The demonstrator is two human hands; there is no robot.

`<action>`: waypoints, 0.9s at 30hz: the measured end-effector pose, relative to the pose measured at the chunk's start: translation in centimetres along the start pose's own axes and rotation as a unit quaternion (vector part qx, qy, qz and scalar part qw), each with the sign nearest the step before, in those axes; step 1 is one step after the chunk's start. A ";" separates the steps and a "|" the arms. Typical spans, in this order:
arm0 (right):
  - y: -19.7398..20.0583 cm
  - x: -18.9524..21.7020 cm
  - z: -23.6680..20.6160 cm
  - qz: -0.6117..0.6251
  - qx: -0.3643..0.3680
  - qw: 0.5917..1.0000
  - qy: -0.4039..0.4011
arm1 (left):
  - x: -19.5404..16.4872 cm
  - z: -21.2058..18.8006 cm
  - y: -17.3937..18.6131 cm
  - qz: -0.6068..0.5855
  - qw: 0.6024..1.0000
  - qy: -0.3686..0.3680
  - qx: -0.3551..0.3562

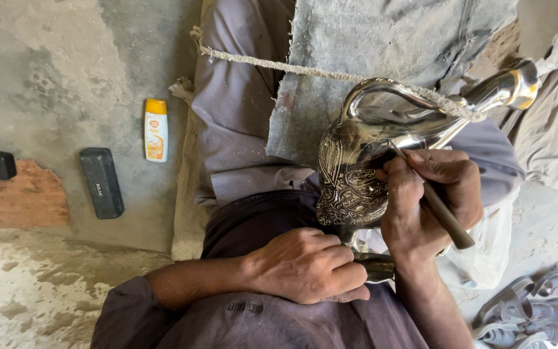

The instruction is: The person sits on the floor of a workshop with an ornate brass animal figurine resting on their lap. They hold a small chisel against the figurine's decorated surface and strike it with a wooden mallet to carve the pattern, periodically repositioning the chisel and rotating the figurine to work different areas.

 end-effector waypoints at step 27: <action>0.1 0.3 -0.1 -0.154 0.081 0.979 0.103 | -0.2 -0.3 -1.0 0.006 1.000 0.017 0.013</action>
Point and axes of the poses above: each hand's wrist, its own z-axis towards the middle knuckle, its own y-axis out of the back of the hand, x = y × z, the point moved 5 cm from there along z, towards the middle knuckle, and after that the axes turned 9 degrees about z, right-handed, at the moved point
